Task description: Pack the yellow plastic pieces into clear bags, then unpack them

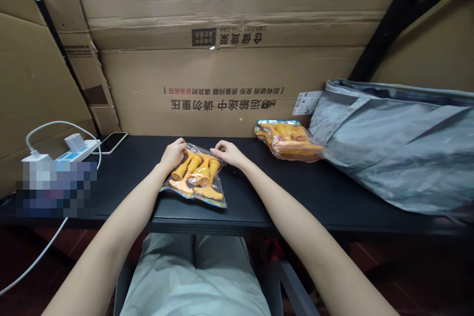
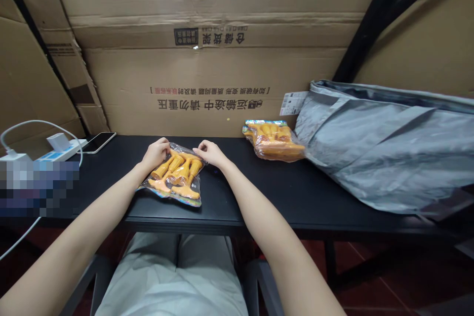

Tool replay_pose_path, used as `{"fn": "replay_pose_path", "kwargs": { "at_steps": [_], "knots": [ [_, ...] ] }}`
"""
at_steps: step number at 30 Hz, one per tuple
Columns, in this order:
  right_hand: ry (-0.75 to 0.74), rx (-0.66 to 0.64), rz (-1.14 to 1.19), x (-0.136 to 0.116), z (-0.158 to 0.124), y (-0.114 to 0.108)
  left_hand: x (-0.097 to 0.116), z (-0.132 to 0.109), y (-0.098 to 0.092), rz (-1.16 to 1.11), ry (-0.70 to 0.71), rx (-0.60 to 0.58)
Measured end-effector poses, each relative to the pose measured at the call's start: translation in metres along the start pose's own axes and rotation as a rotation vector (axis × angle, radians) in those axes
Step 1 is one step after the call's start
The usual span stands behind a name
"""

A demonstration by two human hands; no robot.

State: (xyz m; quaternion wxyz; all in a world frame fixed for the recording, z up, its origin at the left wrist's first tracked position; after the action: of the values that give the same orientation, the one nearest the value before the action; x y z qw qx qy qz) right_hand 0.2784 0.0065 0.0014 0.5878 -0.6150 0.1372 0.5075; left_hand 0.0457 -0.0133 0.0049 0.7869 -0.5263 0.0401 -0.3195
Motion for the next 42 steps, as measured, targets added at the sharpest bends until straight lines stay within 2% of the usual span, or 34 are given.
{"fn": "replay_pose_path", "kwargs": {
  "at_steps": [3,10,16,20,25,29,31,33,38,42],
  "knots": [
    [-0.003,-0.035,0.031,-0.001,-0.001,-0.001,0.006,0.001,0.003,0.002,0.033,0.004],
    [0.094,-0.355,0.349,-0.006,-0.007,0.004,0.013,0.001,0.006,-0.014,0.055,0.048],
    [0.175,-0.489,0.542,-0.020,-0.015,0.006,0.016,0.001,0.002,-0.042,0.041,0.076],
    [0.239,-0.465,0.616,-0.025,-0.017,0.005,0.018,0.002,0.001,-0.071,0.018,0.090],
    [0.214,-0.362,0.779,-0.027,-0.016,0.004,0.008,0.002,-0.003,-0.111,-0.042,0.166],
    [0.188,-0.218,0.858,-0.021,-0.012,-0.004,-0.009,0.000,-0.006,-0.130,-0.135,0.243],
    [0.177,-0.082,0.869,-0.015,-0.008,-0.011,-0.017,-0.001,-0.006,-0.139,-0.175,0.266],
    [0.158,0.130,0.875,-0.008,-0.004,-0.022,-0.023,-0.002,-0.006,-0.147,-0.203,0.283],
    [0.069,0.760,0.932,0.009,0.000,-0.063,-0.028,-0.002,-0.004,-0.168,-0.219,0.314],
    [0.018,1.123,0.822,0.023,-0.006,-0.099,-0.027,-0.001,-0.002,-0.169,-0.202,0.289]
  ]
}}
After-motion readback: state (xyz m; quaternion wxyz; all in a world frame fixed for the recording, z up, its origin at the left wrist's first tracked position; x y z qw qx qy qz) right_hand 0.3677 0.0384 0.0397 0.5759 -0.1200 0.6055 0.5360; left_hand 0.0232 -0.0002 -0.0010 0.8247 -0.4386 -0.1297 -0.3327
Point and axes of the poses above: each hand's wrist, its own z-axis towards the middle knuckle, its own y-axis out of the palm, x = y × z, the point moved 1 cm from there along z, towards the middle knuckle, and after that the axes turned 13 degrees about -x, right-handed, at the moved point
